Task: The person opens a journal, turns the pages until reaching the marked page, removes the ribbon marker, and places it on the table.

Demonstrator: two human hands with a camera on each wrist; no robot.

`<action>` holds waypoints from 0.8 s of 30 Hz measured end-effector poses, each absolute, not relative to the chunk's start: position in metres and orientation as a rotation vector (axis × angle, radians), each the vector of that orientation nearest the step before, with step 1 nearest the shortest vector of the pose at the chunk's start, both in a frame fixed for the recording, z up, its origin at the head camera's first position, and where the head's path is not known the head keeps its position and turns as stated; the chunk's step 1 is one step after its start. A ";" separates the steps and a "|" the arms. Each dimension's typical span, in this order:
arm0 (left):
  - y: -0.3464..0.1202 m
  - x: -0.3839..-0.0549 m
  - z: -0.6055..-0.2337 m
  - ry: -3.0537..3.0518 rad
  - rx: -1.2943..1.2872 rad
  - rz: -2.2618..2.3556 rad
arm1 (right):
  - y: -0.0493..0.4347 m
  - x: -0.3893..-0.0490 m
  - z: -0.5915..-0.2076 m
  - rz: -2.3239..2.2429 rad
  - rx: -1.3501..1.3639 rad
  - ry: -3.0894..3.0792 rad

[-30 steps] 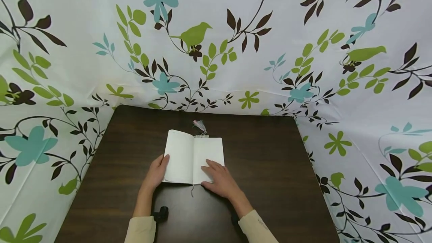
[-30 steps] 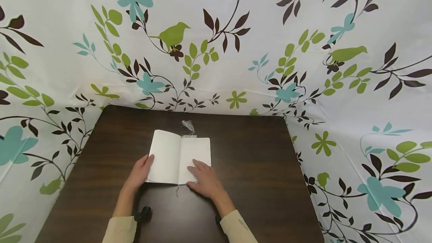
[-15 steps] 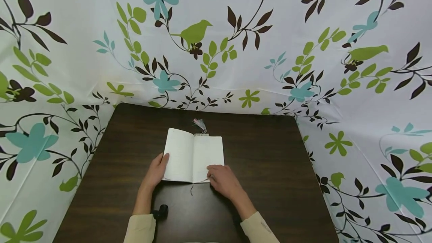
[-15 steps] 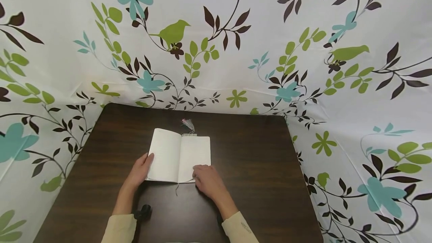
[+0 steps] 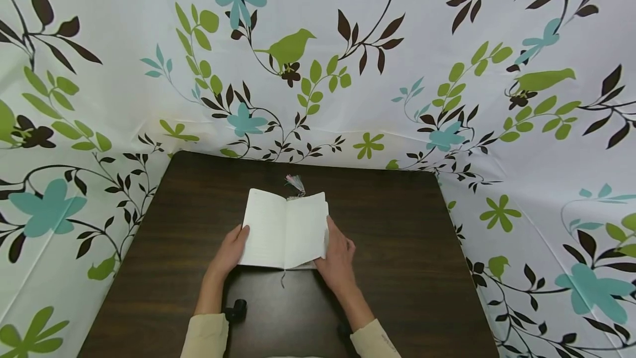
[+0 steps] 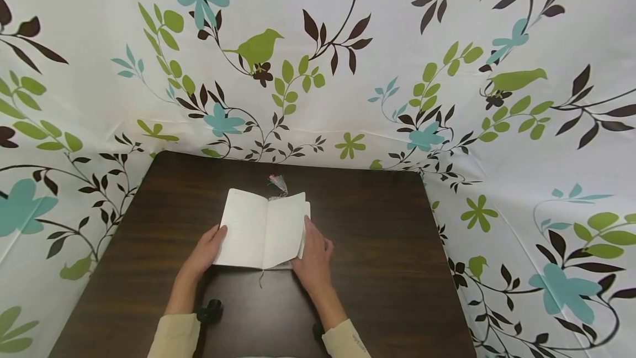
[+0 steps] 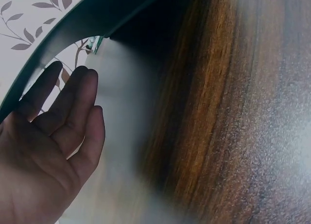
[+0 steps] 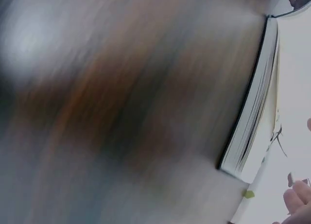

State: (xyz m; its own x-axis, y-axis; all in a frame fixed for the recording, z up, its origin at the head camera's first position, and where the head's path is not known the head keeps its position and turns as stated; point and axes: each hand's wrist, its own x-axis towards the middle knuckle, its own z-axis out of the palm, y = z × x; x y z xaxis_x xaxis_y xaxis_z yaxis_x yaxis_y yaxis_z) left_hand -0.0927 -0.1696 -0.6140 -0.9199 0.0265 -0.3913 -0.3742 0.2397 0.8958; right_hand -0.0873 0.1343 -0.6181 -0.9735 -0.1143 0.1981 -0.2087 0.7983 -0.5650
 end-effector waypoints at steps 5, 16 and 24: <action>-0.170 -0.092 -0.612 2.195 -0.323 1.707 | 0.121 -0.083 -0.616 1.158 0.168 -2.856; -0.169 -0.092 -0.612 2.220 -0.321 1.686 | 0.090 -0.067 -0.621 1.128 0.474 -2.975; -0.168 -0.091 -0.613 2.226 -0.317 1.711 | 0.080 -0.063 -0.621 0.950 0.760 -2.974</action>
State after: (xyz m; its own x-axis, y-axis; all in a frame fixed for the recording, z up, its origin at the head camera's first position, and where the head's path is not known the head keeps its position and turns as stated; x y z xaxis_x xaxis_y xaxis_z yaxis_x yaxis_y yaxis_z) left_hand -0.0905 -0.1684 -0.6133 -0.9258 0.0160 -0.3776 -0.3608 0.2604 0.8956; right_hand -0.0628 0.0802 -0.6213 -0.8855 -0.4588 0.0730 -0.4162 0.7137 -0.5633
